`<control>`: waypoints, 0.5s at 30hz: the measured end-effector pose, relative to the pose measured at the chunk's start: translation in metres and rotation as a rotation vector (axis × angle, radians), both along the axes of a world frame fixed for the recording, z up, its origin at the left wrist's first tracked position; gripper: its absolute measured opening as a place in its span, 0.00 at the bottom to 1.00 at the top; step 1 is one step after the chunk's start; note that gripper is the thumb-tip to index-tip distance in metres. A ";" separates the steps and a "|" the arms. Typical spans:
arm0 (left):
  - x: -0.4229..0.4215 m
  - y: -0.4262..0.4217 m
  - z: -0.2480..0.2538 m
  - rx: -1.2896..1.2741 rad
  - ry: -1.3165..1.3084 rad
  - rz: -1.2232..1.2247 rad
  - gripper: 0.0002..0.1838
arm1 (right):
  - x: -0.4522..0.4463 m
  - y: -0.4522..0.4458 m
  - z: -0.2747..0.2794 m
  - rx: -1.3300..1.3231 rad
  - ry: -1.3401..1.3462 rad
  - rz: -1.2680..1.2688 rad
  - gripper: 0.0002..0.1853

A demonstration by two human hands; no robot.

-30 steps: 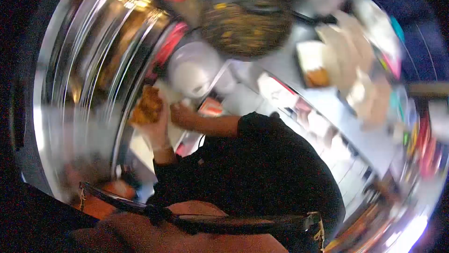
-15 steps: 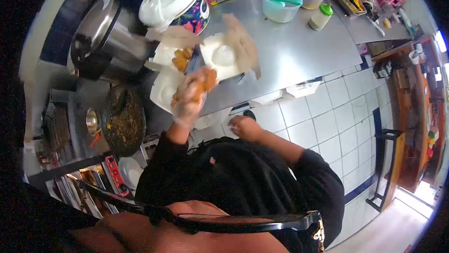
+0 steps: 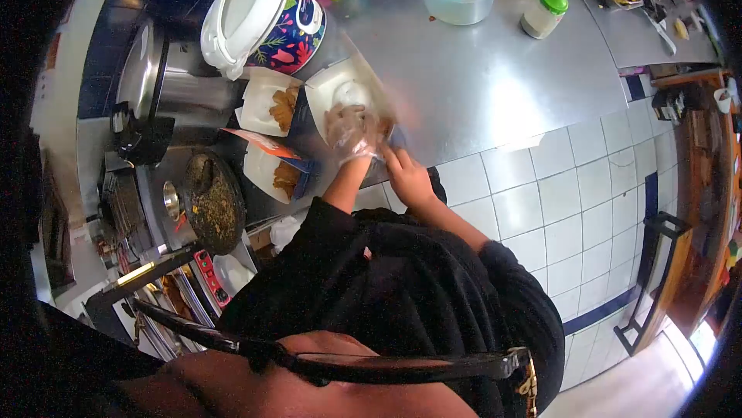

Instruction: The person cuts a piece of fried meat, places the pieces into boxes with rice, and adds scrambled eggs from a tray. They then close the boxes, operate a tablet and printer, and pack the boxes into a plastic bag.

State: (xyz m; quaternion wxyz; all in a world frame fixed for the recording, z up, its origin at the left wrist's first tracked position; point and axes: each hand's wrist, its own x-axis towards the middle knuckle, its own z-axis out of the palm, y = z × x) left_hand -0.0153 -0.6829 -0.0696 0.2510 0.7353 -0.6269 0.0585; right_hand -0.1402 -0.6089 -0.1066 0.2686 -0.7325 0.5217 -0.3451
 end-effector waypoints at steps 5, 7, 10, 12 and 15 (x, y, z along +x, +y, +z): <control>0.011 0.001 0.008 0.165 0.049 -0.098 0.15 | 0.000 -0.029 -0.032 -0.125 -0.050 -0.073 0.09; 0.019 0.013 0.025 0.228 -0.014 -0.177 0.20 | -0.005 -0.034 -0.033 -0.175 -0.069 -0.060 0.09; 0.031 0.021 0.036 0.635 0.127 -0.240 0.20 | 0.000 -0.039 -0.028 -0.280 -0.065 -0.085 0.08; 0.038 0.027 0.034 0.515 0.095 -0.271 0.18 | 0.005 -0.041 -0.028 -0.317 -0.053 -0.096 0.08; 0.048 0.035 0.029 0.276 0.023 -0.348 0.14 | 0.011 -0.044 -0.026 -0.342 -0.093 -0.125 0.07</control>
